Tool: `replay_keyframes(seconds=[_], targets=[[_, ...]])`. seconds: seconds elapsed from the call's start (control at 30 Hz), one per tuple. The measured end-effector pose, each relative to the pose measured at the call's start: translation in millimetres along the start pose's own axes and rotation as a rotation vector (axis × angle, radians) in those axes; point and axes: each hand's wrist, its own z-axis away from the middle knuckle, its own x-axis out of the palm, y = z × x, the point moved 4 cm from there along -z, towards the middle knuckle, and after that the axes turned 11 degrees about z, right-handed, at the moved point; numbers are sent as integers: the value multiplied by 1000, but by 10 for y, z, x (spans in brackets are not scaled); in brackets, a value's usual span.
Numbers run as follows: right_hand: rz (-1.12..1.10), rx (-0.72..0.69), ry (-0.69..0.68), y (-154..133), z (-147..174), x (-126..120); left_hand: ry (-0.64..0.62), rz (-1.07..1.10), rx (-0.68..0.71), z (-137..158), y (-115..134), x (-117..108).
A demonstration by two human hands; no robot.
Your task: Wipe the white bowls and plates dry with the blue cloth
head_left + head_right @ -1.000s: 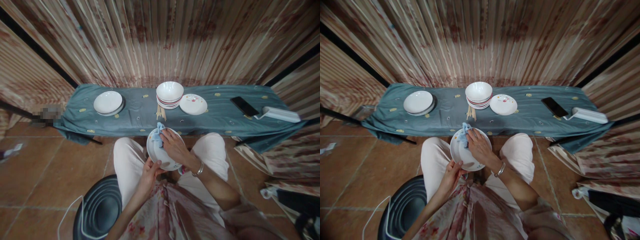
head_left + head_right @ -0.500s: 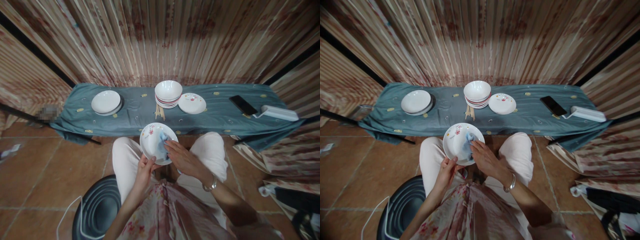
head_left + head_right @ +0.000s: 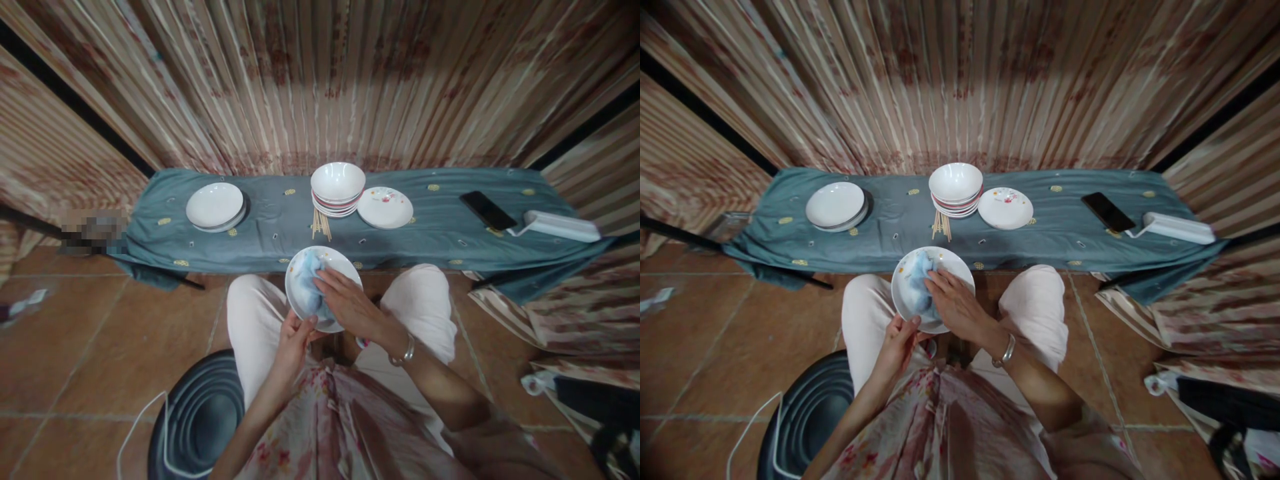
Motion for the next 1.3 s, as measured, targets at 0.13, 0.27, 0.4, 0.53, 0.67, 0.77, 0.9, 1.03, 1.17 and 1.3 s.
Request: replay_keyframes(seconds=[0.13,0.27,0.4,0.53,0.67,0.77,0.9,1.03,1.17,1.3], targets=[[81,74,-10,160,38,96,14,-20,9,0,22,-24],[105,118,-53,205,188,82,19,-19,25,-19,39,-50],[113,108,-85,125,322,-69,24,-27,37,-54,45,-65],[40,67,-92,7,408,-214,32,0,35,-77,53,-60],[4,22,-48,-85,467,-266,55,40,26,-73,79,-41],[46,17,-40,-119,473,-293,61,58,16,-72,93,-39],[121,-48,-54,-178,450,-391,74,53,10,-87,96,-84],[155,-105,-55,-218,443,-491,50,45,-26,-98,70,-116],[215,-166,-93,-242,473,-529,9,54,-87,-98,20,-116],[228,-192,-115,-230,495,-549,-56,63,-162,-102,-46,-101]])
